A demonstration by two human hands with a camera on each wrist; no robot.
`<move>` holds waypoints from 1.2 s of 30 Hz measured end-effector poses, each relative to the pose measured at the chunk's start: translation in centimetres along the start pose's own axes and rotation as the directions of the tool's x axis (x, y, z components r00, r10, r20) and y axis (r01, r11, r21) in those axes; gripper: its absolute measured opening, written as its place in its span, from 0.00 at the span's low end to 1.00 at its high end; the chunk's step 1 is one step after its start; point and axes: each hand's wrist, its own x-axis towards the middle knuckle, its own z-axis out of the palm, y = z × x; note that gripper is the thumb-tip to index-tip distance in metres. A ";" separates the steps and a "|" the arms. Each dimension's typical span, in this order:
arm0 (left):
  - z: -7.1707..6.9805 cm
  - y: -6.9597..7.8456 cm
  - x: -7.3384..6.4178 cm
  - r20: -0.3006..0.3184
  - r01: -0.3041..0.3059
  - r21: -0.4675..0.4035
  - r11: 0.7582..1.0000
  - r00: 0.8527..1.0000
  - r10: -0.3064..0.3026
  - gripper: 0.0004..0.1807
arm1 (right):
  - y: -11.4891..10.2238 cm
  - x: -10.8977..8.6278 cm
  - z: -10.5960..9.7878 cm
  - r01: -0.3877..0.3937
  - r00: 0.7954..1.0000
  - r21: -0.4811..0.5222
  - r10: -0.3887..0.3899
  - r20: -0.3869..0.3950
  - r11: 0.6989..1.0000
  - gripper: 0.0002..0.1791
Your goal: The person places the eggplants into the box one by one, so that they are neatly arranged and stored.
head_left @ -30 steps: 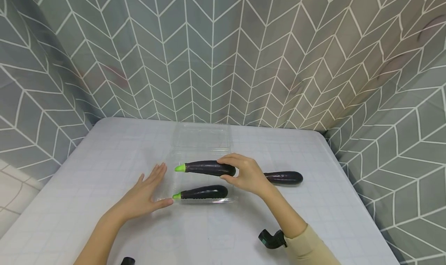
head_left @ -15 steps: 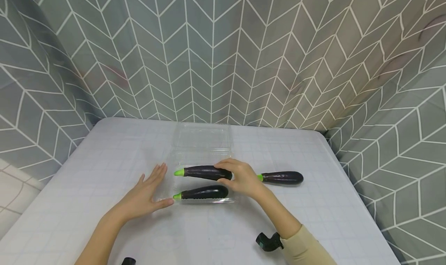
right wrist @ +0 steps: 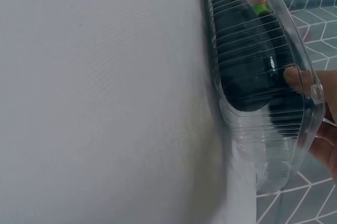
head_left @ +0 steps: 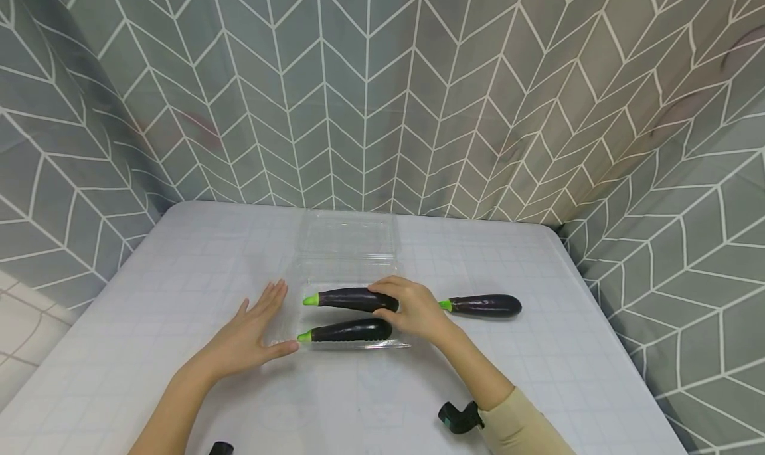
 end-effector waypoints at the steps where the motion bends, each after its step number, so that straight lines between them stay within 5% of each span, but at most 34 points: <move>1: 0.0 0.0 0.0 -0.001 0.000 0.000 1.000 1.000 0.000 0.57 | 0.0 0.0 0.0 -0.002 1.000 -0.010 0.002 0.002 1.000 0.23; 36: 0.0 0.2 -0.1 -0.003 0.007 -0.013 1.000 1.000 -0.007 0.57 | -1.1 0.7 0.3 -0.008 0.980 -0.165 0.040 0.193 0.986 0.20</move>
